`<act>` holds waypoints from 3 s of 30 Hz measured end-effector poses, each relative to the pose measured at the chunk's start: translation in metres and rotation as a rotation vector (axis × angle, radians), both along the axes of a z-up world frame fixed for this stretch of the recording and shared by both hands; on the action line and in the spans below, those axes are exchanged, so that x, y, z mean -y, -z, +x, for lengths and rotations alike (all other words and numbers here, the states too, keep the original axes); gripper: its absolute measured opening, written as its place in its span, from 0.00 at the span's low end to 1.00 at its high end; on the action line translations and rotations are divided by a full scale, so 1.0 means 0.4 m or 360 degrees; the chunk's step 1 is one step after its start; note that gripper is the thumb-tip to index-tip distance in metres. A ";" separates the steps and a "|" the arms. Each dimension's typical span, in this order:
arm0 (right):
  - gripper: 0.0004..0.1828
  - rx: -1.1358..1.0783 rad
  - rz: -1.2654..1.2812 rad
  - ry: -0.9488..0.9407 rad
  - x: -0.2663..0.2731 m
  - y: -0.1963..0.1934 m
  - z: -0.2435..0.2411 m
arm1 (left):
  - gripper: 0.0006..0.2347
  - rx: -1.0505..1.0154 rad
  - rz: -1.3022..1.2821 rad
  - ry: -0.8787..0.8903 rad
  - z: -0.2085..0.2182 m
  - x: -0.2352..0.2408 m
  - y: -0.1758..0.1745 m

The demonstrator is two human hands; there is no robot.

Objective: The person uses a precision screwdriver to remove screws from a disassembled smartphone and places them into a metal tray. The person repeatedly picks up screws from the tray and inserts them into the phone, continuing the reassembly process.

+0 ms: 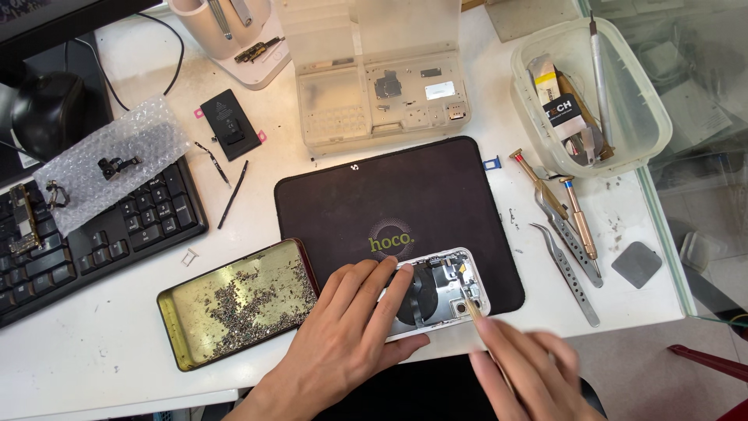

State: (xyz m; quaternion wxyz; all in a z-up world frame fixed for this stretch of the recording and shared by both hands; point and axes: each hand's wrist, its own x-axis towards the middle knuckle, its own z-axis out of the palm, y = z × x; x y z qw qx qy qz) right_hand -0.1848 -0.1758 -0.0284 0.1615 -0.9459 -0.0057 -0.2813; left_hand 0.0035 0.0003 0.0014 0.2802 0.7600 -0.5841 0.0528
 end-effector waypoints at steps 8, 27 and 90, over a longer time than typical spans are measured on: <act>0.21 0.0636 0.1313 0.0217 0.112 -0.043 -0.019 | 0.30 0.0089 -0.0048 0.0106 0.002 -0.012 -0.021; 0.12 -0.0717 0.1321 -0.0304 0.185 -0.132 0.192 | 0.19 0.0090 -0.0038 0.0228 -0.018 -0.055 0.010; 0.13 -0.1249 0.1402 -0.0638 0.232 -0.136 0.249 | 0.29 -0.0216 -0.0162 0.0223 -0.013 -0.043 0.025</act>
